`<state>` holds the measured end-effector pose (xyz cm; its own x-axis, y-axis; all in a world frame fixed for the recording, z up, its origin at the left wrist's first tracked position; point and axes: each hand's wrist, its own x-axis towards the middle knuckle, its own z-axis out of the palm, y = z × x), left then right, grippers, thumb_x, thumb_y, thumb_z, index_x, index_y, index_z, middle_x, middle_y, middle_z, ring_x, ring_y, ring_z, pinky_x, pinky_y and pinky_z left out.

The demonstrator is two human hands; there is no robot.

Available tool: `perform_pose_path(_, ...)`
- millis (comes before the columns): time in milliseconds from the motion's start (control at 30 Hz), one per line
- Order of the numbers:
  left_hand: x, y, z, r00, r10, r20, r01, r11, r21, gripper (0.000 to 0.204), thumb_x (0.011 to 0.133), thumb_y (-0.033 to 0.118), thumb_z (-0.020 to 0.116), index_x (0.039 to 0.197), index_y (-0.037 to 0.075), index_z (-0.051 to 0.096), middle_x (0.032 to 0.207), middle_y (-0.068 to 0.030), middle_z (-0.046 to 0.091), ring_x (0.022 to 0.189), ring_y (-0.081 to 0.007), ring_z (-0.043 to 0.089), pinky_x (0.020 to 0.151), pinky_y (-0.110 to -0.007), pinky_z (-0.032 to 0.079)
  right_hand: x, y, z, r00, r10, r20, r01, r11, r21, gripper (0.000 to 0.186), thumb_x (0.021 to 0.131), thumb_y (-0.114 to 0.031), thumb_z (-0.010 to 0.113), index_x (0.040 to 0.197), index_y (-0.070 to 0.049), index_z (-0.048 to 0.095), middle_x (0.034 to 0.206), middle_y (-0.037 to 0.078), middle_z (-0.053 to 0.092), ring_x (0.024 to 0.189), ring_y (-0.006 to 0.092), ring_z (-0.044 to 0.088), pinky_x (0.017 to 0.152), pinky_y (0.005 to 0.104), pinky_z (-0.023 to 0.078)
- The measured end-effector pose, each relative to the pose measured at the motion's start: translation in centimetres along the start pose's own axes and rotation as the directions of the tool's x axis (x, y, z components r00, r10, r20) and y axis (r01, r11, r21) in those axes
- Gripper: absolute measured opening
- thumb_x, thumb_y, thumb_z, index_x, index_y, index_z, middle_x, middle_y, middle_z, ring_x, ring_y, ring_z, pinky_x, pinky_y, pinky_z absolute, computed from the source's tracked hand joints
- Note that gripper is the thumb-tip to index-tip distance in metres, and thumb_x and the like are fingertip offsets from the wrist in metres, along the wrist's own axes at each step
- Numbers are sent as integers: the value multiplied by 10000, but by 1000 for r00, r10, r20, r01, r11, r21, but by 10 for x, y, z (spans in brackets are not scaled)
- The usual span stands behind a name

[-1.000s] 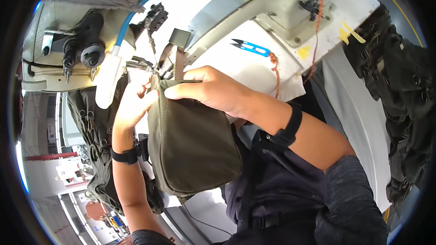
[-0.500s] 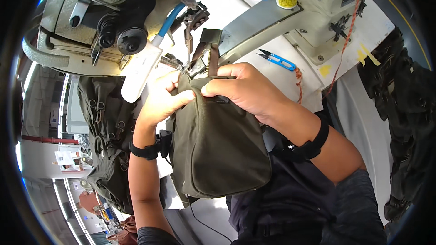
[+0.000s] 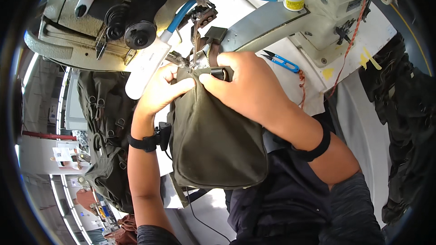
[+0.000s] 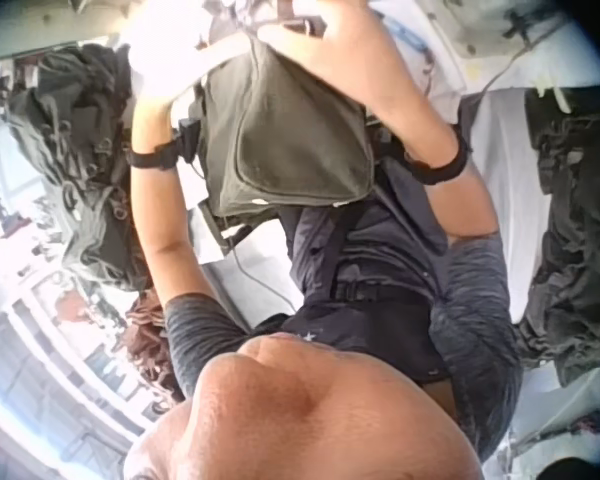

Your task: The person uses an industrial sewing machine to stitch zippers onto olive green canvas bags. They align the zipper tape, guide the material under the presser foot, and sew along the edges. The person also uses scissors to trim threads and handles multiple bags, moving finished ones aside.

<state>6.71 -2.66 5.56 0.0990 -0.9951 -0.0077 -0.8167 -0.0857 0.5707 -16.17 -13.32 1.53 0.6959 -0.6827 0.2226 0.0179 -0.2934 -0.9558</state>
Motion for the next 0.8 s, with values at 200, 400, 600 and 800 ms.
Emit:
perform_pose_path(200,11,-3,-7,998,47,48,-47,999,4,272,911,225,810,1027,74,615,900,20,565,796,-88,484,696,-270,406,5,-18,2,957,-252,-145,189,918,-349,338,866,-163,748,1111,-56,542,837,129,706,770,375,706,683,458,540)
perform_pose_path(400,16,0,-12,993,94,77,-95,995,16,317,913,252,802,1090,73,609,957,-11,575,844,-123,501,740,-288,415,38,-11,-17,984,-50,172,56,998,-30,203,881,-183,700,908,17,727,708,24,619,661,88,531,629,303,439)
perform_pose_path(600,17,1,-8,989,127,71,-129,991,22,369,915,279,795,1153,73,602,1014,-41,585,892,-158,517,785,-306,424,31,-8,-4,987,-93,132,50,953,297,217,924,-189,710,839,10,722,763,-45,642,723,41,530,649,257,417)
perform_pose_path(800,14,1,-12,986,159,59,-162,986,48,426,917,306,788,1217,73,595,1072,-72,594,940,-193,534,830,-324,434,24,-17,-10,982,-186,18,183,938,-295,162,906,-159,728,971,-13,700,873,91,739,813,214,681,746,332,516)
